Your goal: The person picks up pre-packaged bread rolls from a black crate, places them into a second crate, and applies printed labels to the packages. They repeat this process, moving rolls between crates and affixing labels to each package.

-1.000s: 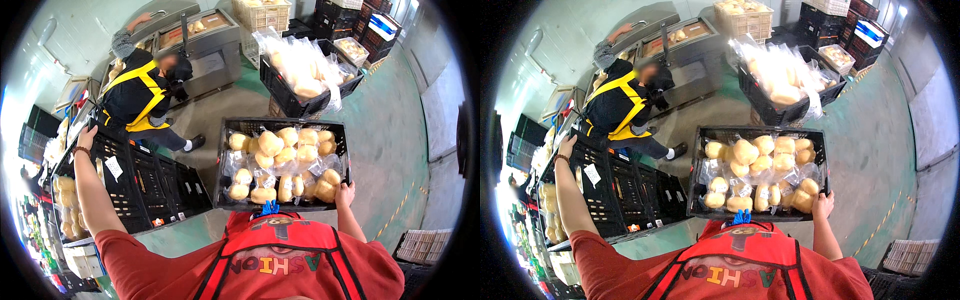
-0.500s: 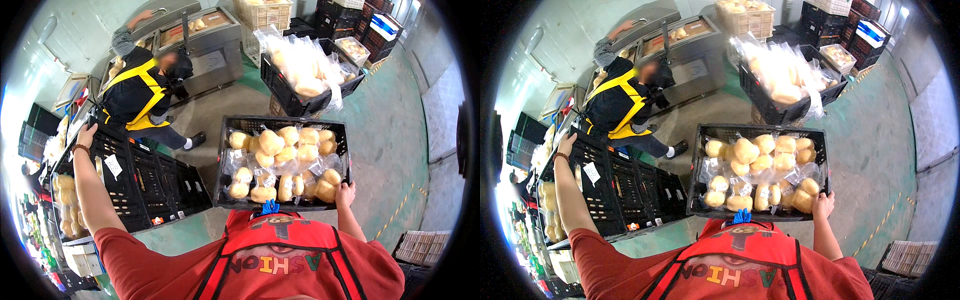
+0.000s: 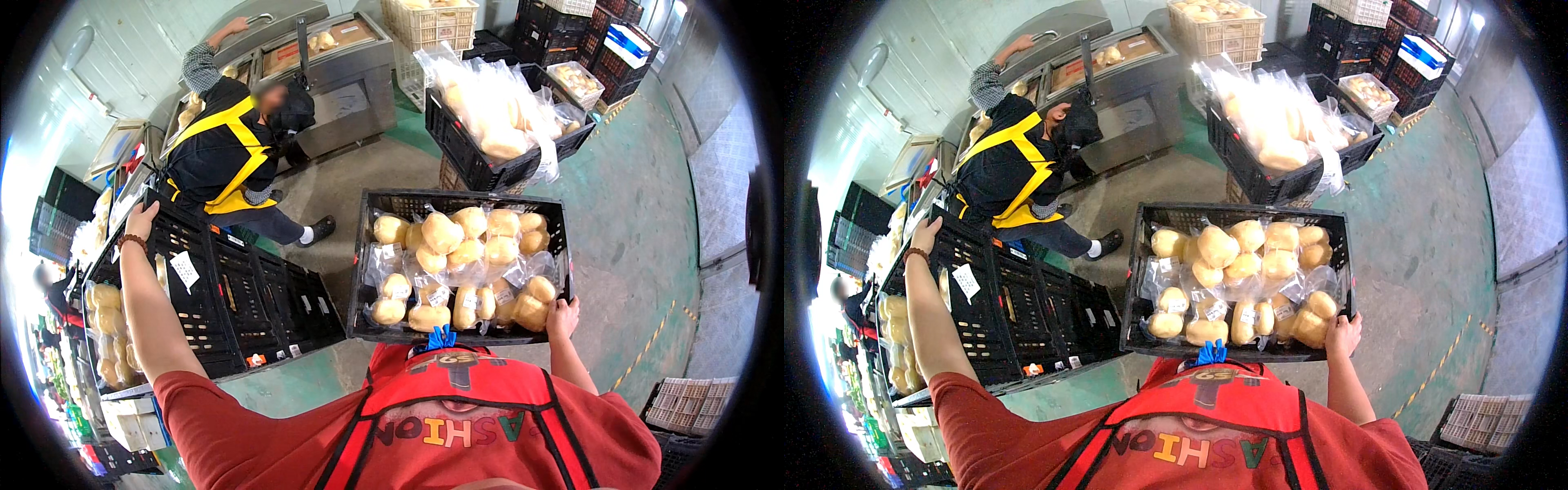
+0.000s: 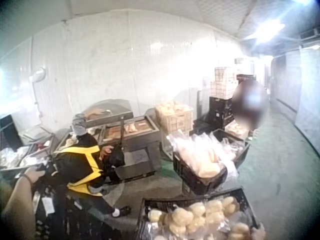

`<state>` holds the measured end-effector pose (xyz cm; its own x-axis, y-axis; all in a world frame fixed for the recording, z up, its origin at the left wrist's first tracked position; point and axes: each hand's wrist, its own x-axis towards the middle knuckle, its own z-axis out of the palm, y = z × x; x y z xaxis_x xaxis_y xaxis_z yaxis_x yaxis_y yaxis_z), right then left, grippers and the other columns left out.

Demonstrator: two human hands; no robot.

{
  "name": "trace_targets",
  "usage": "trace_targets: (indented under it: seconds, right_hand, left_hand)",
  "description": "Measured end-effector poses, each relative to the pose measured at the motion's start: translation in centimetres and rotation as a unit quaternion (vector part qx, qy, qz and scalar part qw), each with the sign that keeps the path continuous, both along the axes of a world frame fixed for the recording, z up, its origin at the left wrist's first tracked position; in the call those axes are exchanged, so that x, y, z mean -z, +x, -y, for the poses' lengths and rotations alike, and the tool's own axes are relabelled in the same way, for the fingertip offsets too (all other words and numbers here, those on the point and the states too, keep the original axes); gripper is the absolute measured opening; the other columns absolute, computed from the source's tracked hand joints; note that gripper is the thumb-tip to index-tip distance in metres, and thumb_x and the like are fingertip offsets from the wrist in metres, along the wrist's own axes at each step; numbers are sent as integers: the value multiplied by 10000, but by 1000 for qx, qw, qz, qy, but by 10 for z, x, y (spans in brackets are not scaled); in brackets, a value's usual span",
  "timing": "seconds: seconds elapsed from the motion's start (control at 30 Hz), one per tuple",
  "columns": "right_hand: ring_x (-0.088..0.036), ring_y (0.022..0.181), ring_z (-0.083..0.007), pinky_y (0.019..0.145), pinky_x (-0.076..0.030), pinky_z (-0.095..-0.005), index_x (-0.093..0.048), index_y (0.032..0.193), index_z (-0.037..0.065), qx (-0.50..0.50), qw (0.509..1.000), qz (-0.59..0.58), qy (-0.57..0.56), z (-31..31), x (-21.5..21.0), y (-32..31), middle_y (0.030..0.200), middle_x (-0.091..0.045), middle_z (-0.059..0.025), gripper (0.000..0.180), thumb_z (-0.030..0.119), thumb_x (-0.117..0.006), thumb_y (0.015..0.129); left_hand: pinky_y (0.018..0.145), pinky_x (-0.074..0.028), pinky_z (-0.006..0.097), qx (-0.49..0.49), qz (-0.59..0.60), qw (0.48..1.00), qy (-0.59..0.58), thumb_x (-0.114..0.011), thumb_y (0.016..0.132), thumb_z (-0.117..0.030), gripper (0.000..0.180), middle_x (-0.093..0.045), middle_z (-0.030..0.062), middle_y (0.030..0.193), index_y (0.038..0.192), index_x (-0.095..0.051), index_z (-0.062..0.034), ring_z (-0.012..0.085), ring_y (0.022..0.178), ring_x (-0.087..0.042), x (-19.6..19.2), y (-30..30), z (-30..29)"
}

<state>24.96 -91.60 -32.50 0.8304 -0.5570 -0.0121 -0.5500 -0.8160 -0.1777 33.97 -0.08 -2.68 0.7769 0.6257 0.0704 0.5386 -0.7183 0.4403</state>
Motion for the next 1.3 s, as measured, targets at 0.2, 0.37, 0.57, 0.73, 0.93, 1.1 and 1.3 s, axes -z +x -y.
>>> trace_targets:
  seconds: [0.2, 0.37, 0.57, 0.73, 0.93, 1.1, 1.3]
  right_hand:
    - [-475, 1154, -362, 911, -421, -436, -671, 901, 65, 5, 1000, 0, -1, 4, 7, -2, 1361, -409, -199, 277, 315, -556, 868]
    - [-475, 1153, -362, 915, -417, -432, -671, 894, 63, 5, 1000, -2, 3, 4, 5, -2, 1362, -411, -197, 282, 318, -555, 864]
    - [-479, 1151, -361, 917, -417, -435, -673, 893, 61, 3, 1000, 7, 8, 7, 9, -1, 1361, -413, -200, 291, 323, -550, 859]
    - [-508, 1111, -383, 908, -437, -450, -669, 904, 58, 4, 1000, 5, -8, 5, 4, 0, 1343, -429, -217, 299, 328, -553, 852]
    - [-496, 1137, -392, 911, -443, -455, -665, 911, 61, -14, 1000, 12, -12, 8, 8, -5, 1351, -420, -227, 301, 335, -550, 863]
    - [-504, 1125, -380, 903, -449, -447, -665, 874, 75, -18, 1000, 14, -12, 8, 6, -3, 1329, -438, -214, 241, 301, -582, 850]
    - [-496, 1141, -367, 908, -449, -434, -660, 841, 89, -6, 1000, 3, 9, 2, -5, -3, 1341, -427, -201, 196, 278, -612, 828]
  left_hand:
    - [859, -452, 321, -2, 20, 999, -27, -643, 850, -359, 579, -624, 152, 1129, 1223, -523, 67, 230, 991, -602, -8, 1, 31]
    - [853, -454, 317, 3, 18, 1000, -24, -643, 849, -352, 565, -631, 147, 1114, 1214, -532, 66, 224, 981, -605, -10, 1, 37]
    - [833, -465, 309, 1, 23, 1000, 4, -657, 831, -355, 549, -646, 146, 1062, 1173, -557, 63, 226, 937, -619, 4, 4, -4]
    - [727, -506, 321, 2, 7, 998, -61, -651, 828, -333, 478, -668, 126, 951, 1110, -594, 50, 227, 821, -642, 2, 5, 11]
    - [887, -473, 437, -61, -126, 942, 306, -632, 803, -343, 439, -626, 242, 1061, 1044, -611, 23, 370, 1004, -605, -17, 9, 79]
    - [886, -491, 416, -116, -199, 926, 300, -621, 844, -320, 444, -633, 226, 1077, 1117, -541, 21, 362, 1031, -606, -23, 12, 115]
    - [993, -415, 407, -41, -144, 947, 285, -674, 786, -259, 539, -517, 224, 1259, 1211, -482, 13, 360, 1171, -502, -25, 9, 107]
